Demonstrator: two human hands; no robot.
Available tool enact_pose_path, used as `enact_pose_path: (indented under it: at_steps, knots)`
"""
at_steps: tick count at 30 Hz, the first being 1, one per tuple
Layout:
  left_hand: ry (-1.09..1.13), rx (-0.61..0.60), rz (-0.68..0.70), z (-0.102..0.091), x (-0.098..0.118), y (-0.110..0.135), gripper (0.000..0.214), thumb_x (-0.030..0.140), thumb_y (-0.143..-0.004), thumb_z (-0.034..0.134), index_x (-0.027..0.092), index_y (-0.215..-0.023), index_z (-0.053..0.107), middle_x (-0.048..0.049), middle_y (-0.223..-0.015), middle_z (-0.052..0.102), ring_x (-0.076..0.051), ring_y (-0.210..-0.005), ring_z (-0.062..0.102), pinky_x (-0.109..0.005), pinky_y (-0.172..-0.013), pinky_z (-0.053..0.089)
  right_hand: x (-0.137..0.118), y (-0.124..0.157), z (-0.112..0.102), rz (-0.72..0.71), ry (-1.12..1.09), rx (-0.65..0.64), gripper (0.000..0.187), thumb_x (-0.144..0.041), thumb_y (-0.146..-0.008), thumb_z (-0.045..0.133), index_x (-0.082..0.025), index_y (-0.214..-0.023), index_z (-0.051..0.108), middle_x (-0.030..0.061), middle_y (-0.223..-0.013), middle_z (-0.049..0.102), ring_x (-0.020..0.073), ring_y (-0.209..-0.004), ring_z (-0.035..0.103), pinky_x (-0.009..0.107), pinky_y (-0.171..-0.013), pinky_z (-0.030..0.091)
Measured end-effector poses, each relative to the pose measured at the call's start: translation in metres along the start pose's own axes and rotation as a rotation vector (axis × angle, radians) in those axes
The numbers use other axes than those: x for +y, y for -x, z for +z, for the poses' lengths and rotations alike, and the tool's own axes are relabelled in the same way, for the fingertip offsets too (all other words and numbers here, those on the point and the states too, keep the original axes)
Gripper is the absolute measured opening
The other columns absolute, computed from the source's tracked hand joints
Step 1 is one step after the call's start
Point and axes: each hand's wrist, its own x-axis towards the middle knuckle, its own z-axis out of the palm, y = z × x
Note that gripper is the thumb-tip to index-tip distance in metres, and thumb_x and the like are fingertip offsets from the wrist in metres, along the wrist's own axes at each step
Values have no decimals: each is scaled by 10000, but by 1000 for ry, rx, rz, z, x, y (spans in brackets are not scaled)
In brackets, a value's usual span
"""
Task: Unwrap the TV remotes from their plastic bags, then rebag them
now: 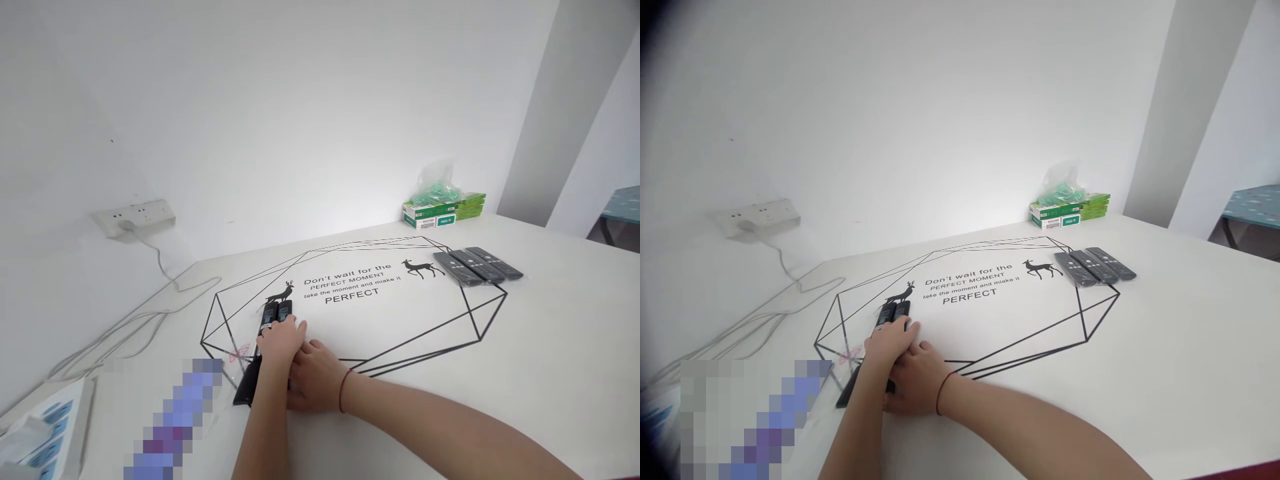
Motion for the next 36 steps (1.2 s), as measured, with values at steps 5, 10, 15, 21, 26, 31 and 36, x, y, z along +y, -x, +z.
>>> enact_pose_path:
  at_steps: [5, 10, 15, 21, 26, 31, 36]
  knots:
    - [-11, 33, 37, 3, -3, -6, 464, 363, -863, 352, 215, -1260, 541, -201, -1190, 593, -378, -1081, 562, -481, -854, 400, 2, -3, 2, 64, -63, -12, 634, -562, -809, 540, -189, -1319, 483, 134, -1345, 506, 343, -1238, 401, 475, -940, 415]
    - [93, -5, 195, 9, 0, -15, 479, 254, -852, 409, 152, -1316, 471, -171, -1197, 601, -257, -1121, 559, -338, -908, 403, 15, 13, -6, 55, -3, -54, 264, -374, -835, 557, -184, -992, 651, 104, -1146, 600, 272, -974, 536, 414, -772, 468]
    - [203, -49, 233, 12, 7, -16, 522, 314, -834, 466, 130, -1323, 464, -151, -1171, 610, -233, -1068, 580, -289, -883, 412, 17, 29, -16, 85, 45, 1, 347, -403, -835, 551, -192, -1106, 588, 128, -1131, 565, 267, -938, 497, 400, -725, 443]
    - [224, -40, 198, 13, 6, -15, 481, 445, -831, 446, 104, -1142, 583, -153, -1035, 655, -263, -974, 615, -303, -808, 433, -1, 23, -3, -5, 39, 26, 422, -553, -836, 511, -225, -1080, 617, 112, -1135, 574, 260, -878, 512, 375, -651, 445]
    - [215, -9, 252, 22, 8, -18, 417, 405, -801, 476, 116, -1076, 598, -174, -1086, 632, -257, -940, 622, -299, -774, 437, -4, 22, -1, -34, 11, 27, 445, -562, -807, 580, -174, -1021, 623, 91, -1056, 643, 241, -886, 575, 360, -686, 462]
    - [306, -52, 247, 25, 12, -19, 465, 270, -706, 543, 116, -1144, 546, -153, -1097, 642, -243, -980, 604, -277, -774, 433, -7, 35, -16, 20, -13, -60, 159, -320, -850, 599, -163, -867, 617, 43, -861, 673, 192, -749, 611, 307, -623, 448]
    - [387, -110, 293, 23, 17, -10, 375, 247, -675, 553, 120, -1027, 581, -149, -1008, 669, -259, -904, 623, -297, -723, 444, -1, 70, -42, 138, -59, -71, 87, -219, -815, 551, -185, -886, 587, 59, -949, 658, 208, -817, 603, 309, -694, 455]
